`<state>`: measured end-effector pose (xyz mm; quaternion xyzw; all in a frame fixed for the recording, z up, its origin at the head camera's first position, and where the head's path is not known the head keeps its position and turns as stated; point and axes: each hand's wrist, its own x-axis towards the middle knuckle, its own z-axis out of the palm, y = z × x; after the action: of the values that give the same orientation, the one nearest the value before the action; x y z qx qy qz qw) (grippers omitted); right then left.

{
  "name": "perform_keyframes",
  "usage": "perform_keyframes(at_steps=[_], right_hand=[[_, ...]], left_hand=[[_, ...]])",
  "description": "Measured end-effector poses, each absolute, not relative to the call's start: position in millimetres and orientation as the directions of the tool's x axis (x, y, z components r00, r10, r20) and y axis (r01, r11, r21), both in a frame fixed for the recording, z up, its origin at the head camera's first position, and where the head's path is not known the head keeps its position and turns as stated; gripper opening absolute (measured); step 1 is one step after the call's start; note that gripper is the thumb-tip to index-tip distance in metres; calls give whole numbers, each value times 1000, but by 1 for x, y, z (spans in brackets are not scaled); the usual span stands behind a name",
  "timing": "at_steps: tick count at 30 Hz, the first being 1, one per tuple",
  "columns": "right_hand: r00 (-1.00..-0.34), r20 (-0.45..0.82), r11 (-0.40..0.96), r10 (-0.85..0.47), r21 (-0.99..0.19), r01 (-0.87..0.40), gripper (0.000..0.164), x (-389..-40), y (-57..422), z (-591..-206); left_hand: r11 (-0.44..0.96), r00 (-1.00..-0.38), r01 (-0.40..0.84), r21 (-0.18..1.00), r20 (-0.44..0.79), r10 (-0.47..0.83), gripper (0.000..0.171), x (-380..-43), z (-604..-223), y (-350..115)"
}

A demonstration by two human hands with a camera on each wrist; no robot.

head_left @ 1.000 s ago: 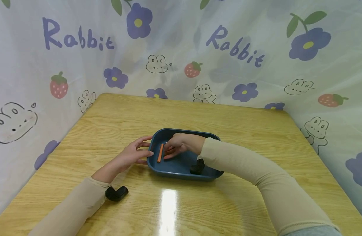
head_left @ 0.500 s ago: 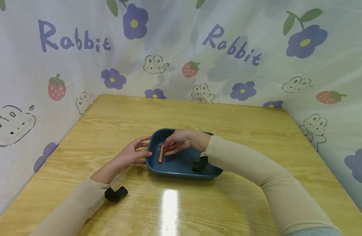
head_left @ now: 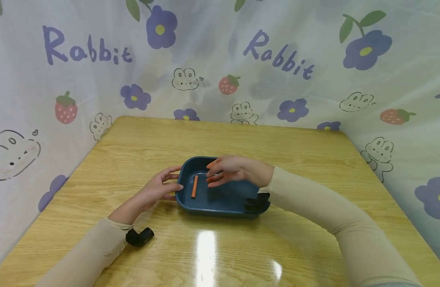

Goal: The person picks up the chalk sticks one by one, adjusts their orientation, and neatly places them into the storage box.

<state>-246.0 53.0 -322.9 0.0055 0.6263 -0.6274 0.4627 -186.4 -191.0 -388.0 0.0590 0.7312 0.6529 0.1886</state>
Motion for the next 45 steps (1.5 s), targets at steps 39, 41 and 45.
perform_keyframes(at_steps=[39, 41, 45], right_hand=[[-732, -377, 139, -567, -920, 366, 49, -208, 189, -311], [-740, -357, 146, -569, -930, 336, 50, -207, 196, -314], [-760, -334, 166, -557, -942, 292, 55, -206, 208, -320]], left_hand=[[151, -927, -163, 975, -204, 314, 70, -183, -387, -189], [151, -928, -165, 975, -205, 312, 70, -183, -387, -189], [153, -928, -167, 974, -207, 308, 70, -182, -387, -190]])
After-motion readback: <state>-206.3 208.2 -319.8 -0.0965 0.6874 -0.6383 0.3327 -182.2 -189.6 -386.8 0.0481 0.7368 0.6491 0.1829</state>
